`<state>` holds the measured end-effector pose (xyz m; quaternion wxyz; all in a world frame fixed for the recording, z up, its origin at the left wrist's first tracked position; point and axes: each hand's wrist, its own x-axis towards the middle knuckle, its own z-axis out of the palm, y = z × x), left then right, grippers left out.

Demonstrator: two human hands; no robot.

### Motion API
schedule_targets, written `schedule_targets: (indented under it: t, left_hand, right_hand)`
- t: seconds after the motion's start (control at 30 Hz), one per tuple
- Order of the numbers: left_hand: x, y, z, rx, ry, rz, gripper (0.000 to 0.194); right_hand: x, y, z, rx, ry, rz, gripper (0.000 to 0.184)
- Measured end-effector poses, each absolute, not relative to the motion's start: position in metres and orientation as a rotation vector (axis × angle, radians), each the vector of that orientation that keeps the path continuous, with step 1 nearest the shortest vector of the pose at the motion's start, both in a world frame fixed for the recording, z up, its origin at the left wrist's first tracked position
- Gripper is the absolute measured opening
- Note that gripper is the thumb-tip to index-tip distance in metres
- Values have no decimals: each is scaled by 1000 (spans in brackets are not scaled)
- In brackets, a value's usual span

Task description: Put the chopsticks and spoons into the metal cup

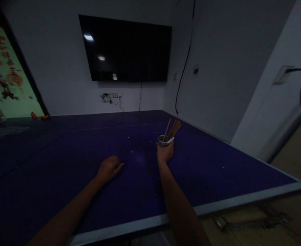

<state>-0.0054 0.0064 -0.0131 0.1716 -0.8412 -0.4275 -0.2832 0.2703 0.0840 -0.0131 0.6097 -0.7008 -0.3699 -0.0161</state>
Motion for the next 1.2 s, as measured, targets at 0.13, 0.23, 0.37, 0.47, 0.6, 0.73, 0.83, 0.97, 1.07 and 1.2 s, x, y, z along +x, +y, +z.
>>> schedule_targets:
  t: [0.13,0.23,0.37,0.47,0.6,0.73,0.83,0.97,1.07,1.2]
  left_hand:
    - [-6,7,-14,-2419,-1228,-850,33]
    - [-6,8,-14,-2423,-1240,-869,35]
    - [-8,9,-15,-2417,-1227,-922,36]
    - [-7,9,-16,-2408,-1215,-928,36]
    - [-6,8,-16,-2399,-1229,-928,37]
    - [-7,9,-16,-2426,-1225,-943,36]
    - [-8,10,-16,-2423,-1240,-943,34]
    - [-9,10,-17,-2410,-1282,-901,28]
    - [-10,10,-17,-2420,-1288,-875,25]
    - [-10,11,-18,-2429,-1271,-873,22]
  right_hand:
    - [268,81,-10,-1640,-796,-26,98]
    - [266,81,-10,-1648,-815,-26,104]
    - [263,77,-9,-1646,-816,-49,109]
    - [258,68,-1,-1649,-757,-204,109]
    - [244,50,14,-1525,-850,-425,77]
    - [215,37,14,-1327,-1374,-374,46]
    - [187,32,6,-1230,-1923,-235,35]
    - [159,25,-1,-1235,-2331,-205,24]
    - [153,20,1,-1235,-2454,-223,24]
    - [156,17,6,-1249,-2516,-213,24]
